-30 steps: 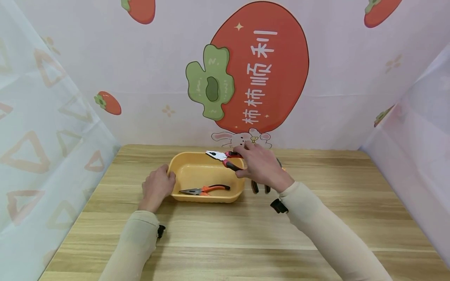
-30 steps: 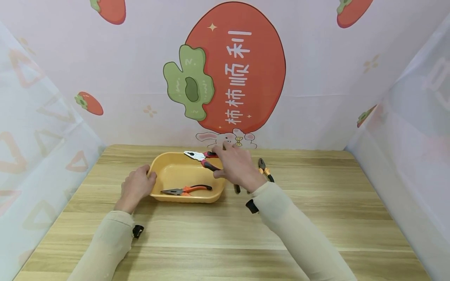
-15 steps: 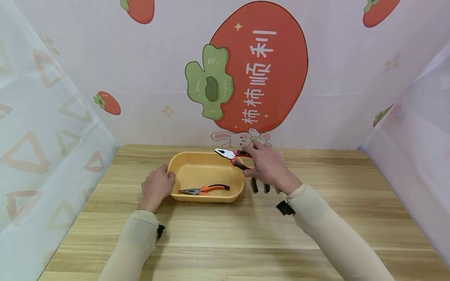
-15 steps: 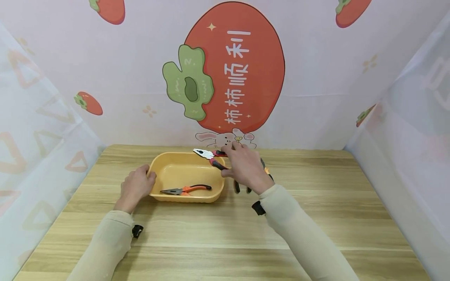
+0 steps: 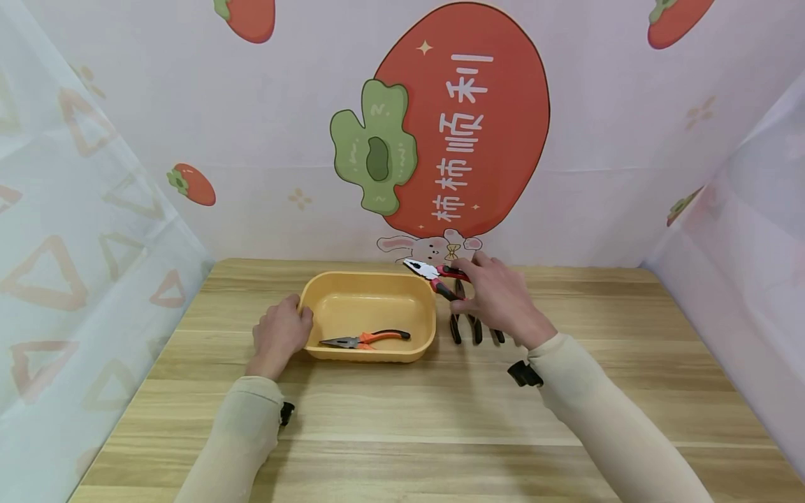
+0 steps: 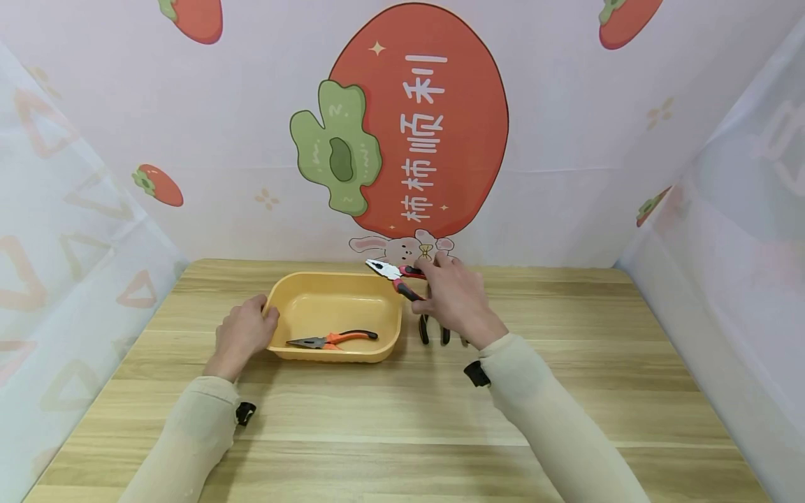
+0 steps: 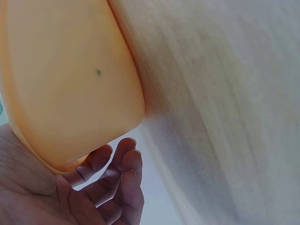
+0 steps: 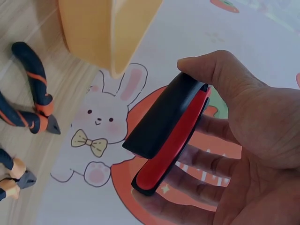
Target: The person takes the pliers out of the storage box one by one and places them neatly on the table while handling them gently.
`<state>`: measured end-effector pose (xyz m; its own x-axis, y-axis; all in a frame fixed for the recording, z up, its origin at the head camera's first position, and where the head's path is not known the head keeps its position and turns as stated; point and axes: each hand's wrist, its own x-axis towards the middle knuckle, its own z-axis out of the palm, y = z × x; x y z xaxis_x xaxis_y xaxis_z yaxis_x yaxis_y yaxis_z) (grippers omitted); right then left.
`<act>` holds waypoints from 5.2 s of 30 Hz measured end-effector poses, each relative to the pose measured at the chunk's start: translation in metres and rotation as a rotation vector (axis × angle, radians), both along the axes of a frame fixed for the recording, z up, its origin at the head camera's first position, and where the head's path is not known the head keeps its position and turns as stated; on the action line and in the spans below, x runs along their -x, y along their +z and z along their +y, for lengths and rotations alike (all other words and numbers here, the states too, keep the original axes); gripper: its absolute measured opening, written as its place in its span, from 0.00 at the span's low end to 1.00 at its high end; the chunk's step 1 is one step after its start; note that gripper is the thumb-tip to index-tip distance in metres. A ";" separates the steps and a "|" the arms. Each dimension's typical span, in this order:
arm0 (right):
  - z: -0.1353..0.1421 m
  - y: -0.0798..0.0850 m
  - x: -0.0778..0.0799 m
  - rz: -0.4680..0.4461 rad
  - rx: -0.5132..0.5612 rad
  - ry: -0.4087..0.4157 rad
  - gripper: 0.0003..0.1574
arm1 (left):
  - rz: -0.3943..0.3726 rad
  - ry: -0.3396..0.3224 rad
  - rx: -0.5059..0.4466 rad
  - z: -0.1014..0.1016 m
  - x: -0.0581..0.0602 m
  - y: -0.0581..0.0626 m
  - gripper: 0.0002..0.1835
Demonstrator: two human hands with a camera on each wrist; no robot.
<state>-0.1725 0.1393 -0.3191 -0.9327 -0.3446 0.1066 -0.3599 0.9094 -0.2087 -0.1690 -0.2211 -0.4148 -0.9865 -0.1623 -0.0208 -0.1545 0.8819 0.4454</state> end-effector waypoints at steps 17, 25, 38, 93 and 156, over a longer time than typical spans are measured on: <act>0.024 -0.006 0.002 0.029 -0.005 -0.026 0.42 | 0.001 -0.005 0.006 0.000 0.001 -0.001 0.13; 0.039 -0.007 0.002 -0.004 0.001 -0.060 0.41 | 0.002 -0.003 0.012 -0.001 0.001 0.000 0.13; 0.057 -0.009 -0.002 -0.020 0.022 -0.098 0.41 | -0.004 -0.006 0.004 -0.001 0.001 -0.001 0.13; 0.127 -0.042 0.003 -0.153 0.025 -0.273 0.39 | 0.006 -0.005 0.003 0.000 0.000 0.000 0.13; 0.138 -0.088 0.026 -0.390 -0.020 -0.449 0.29 | -0.007 0.007 0.006 0.001 -0.001 0.000 0.13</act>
<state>-0.1984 0.2770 -0.4067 -0.9566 0.0946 -0.2756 0.1610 0.9600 -0.2291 -0.1681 -0.2205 -0.4148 -0.9852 -0.1691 -0.0267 -0.1635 0.8834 0.4391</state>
